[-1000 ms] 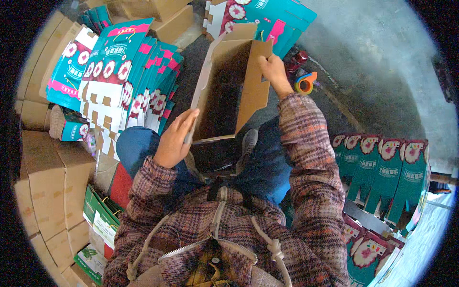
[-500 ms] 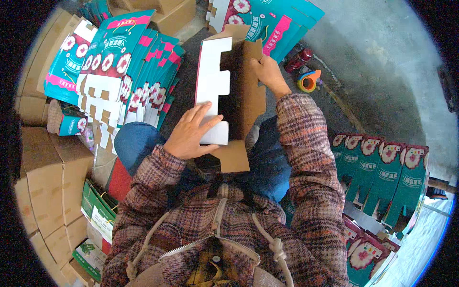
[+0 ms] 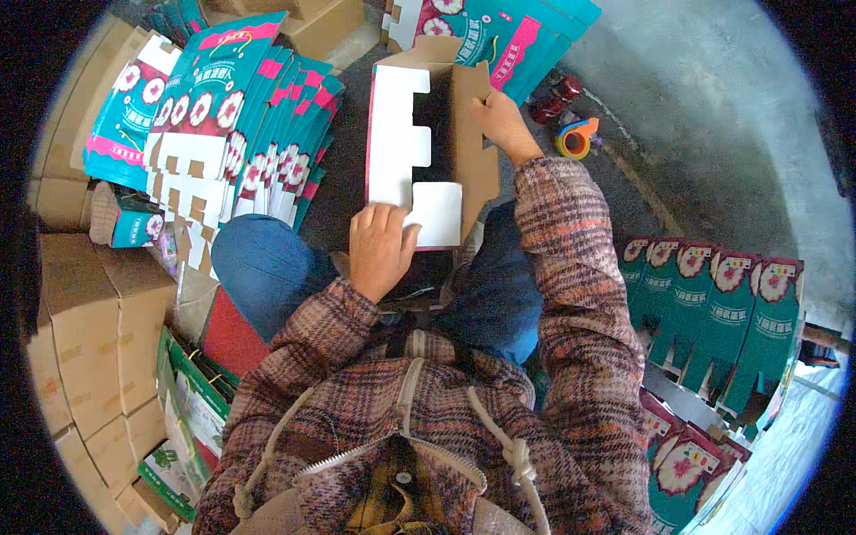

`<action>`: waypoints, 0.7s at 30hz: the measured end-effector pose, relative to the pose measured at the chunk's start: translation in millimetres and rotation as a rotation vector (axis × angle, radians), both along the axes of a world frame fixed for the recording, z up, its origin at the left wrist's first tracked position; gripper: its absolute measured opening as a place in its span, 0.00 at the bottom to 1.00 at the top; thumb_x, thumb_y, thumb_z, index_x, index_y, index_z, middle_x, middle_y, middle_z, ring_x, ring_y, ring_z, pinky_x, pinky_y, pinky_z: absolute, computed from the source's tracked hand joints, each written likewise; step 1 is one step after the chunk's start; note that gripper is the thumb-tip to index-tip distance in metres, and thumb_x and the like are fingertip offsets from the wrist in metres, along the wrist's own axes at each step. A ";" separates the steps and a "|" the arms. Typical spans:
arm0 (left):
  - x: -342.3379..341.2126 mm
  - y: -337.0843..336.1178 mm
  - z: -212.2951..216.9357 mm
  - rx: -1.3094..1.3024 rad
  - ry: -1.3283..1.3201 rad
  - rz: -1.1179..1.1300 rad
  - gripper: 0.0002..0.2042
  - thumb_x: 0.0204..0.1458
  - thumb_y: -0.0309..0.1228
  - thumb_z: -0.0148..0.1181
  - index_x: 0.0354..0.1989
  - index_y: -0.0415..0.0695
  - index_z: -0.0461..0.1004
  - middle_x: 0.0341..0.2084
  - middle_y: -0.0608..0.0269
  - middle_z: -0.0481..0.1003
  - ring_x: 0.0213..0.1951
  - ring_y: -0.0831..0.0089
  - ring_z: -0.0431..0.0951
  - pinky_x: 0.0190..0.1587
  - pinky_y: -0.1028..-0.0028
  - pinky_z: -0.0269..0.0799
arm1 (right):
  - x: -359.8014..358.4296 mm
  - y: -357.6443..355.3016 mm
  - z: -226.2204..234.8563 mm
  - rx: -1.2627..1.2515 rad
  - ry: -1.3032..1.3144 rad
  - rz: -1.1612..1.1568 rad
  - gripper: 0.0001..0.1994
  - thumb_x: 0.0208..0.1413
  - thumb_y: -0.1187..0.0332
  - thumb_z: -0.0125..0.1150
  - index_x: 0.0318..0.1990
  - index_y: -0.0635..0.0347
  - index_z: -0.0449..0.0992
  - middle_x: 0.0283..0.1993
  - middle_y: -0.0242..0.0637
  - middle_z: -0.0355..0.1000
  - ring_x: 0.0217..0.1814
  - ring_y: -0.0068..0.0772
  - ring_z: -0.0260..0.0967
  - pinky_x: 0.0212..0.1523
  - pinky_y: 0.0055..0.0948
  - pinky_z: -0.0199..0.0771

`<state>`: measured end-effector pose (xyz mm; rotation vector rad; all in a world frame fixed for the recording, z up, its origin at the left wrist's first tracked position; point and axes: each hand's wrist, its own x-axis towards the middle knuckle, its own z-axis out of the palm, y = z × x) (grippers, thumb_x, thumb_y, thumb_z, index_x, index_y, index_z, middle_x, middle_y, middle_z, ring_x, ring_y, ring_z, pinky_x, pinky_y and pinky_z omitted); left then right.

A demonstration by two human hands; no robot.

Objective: Folding and assembling cardboard fruit boxes in a packaging area.

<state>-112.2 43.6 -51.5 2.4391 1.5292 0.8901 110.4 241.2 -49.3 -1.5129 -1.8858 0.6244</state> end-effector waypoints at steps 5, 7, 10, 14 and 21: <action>24.8 -3.8 -14.1 -0.002 0.185 0.043 0.22 0.48 0.32 0.57 0.52 0.37 0.67 0.46 0.51 0.68 0.51 0.56 0.66 0.53 0.57 0.60 | 12.4 1.0 -10.0 -0.143 0.161 0.024 0.14 0.53 0.64 0.50 0.42 0.65 0.73 0.32 0.48 0.75 0.35 0.39 0.74 0.36 0.35 0.71; 34.5 -7.8 -17.2 -0.026 0.099 -0.138 0.25 0.45 0.34 0.60 0.52 0.34 0.65 0.55 0.47 0.62 0.58 0.53 0.61 0.61 0.54 0.54 | 2.2 -6.3 -6.3 -0.134 0.217 0.064 0.14 0.54 0.65 0.50 0.43 0.64 0.73 0.33 0.45 0.75 0.34 0.38 0.74 0.36 0.34 0.71; 52.6 -13.8 0.6 -0.151 -0.116 -0.062 0.25 0.44 0.33 0.59 0.51 0.33 0.66 0.54 0.47 0.63 0.57 0.52 0.61 0.60 0.54 0.54 | 12.4 -4.9 -5.7 -0.142 0.211 0.087 0.14 0.56 0.66 0.50 0.47 0.63 0.71 0.36 0.34 0.73 0.35 0.27 0.69 0.36 0.28 0.70; 58.3 -9.5 -12.1 -0.092 -0.020 0.034 0.22 0.43 0.31 0.57 0.47 0.30 0.67 0.42 0.49 0.68 0.49 0.54 0.65 0.57 0.53 0.57 | 3.3 -23.1 16.1 -0.421 0.330 0.067 0.19 0.57 0.57 0.52 0.48 0.62 0.72 0.41 0.32 0.74 0.39 0.31 0.72 0.43 0.30 0.70; -38.9 -19.9 -10.6 -0.079 0.032 -0.123 0.17 0.42 0.21 0.48 0.43 0.34 0.72 0.44 0.48 0.72 0.50 0.54 0.69 0.56 0.59 0.62 | 33.4 -21.6 49.0 -0.392 0.416 -0.009 0.40 0.57 0.33 0.35 0.56 0.64 0.69 0.56 0.43 0.68 0.59 0.39 0.62 0.61 0.38 0.56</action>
